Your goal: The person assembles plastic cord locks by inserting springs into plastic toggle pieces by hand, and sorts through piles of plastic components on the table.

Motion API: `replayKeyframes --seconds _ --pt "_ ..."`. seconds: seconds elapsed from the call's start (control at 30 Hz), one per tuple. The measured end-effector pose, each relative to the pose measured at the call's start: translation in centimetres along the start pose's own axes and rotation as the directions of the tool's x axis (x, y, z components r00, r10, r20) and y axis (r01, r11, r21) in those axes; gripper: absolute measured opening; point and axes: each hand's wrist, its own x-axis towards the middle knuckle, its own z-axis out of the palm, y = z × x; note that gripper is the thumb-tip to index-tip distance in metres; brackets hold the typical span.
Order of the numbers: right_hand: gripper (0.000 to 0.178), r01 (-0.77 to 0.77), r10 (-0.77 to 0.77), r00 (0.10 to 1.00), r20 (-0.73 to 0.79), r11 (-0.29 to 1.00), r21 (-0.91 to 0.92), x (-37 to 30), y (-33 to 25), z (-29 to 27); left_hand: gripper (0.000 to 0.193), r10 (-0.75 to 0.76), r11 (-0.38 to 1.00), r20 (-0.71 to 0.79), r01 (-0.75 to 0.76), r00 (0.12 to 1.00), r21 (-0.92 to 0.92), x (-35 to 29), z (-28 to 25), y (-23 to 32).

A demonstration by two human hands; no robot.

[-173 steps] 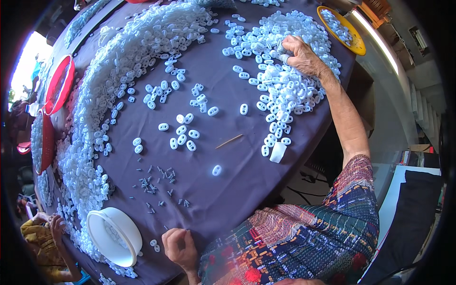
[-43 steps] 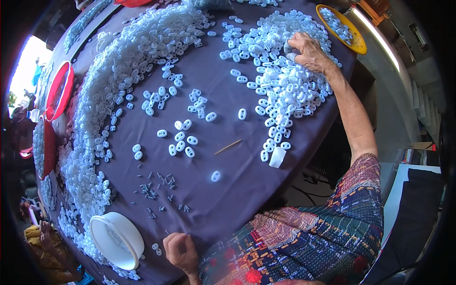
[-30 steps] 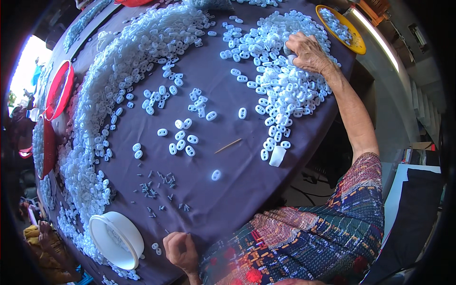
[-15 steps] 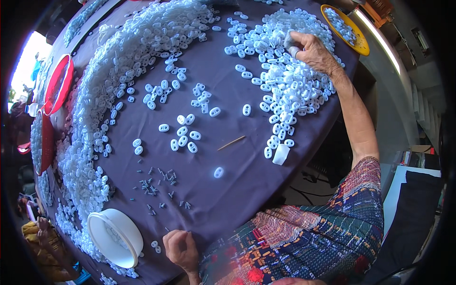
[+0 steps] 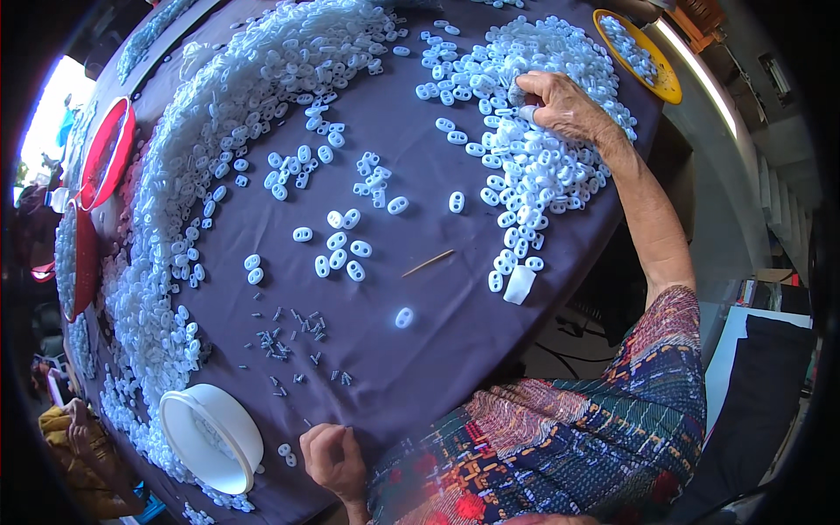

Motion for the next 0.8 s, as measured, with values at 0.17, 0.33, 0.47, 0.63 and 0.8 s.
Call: replayKeyframes --seconds 0.17,0.33,0.47,0.63,0.8 --pt "0.019 0.024 -0.029 0.999 -0.04 0.994 -0.108 0.0 -0.7 0.6 0.014 -0.028 0.999 -0.001 0.028 1.0 -0.015 0.0 -0.1 0.0" --pt "0.015 0.072 -0.083 0.991 -0.104 0.992 -0.107 0.2 -0.6 1.8 0.014 -0.035 0.999 -0.015 0.035 0.999 0.005 0.1 -0.4 0.2" --pt "0.016 -0.015 0.034 0.998 -0.056 0.952 0.304 -0.7 -1.3 -0.8 0.018 -0.039 0.999 -0.015 0.039 0.999 -0.014 0.3 0.1 0.2" --pt "0.016 0.057 -0.155 0.978 0.141 0.845 0.532 3.2 -8.9 -0.1 0.017 -0.064 0.997 -0.004 0.064 0.998 -0.053 0.2 -0.1 0.4" --pt "0.025 0.204 -0.254 0.965 0.067 0.885 0.418 5.7 -12.0 3.7 0.016 -0.049 0.997 0.001 0.049 0.999 -0.055 0.3 0.1 0.6"
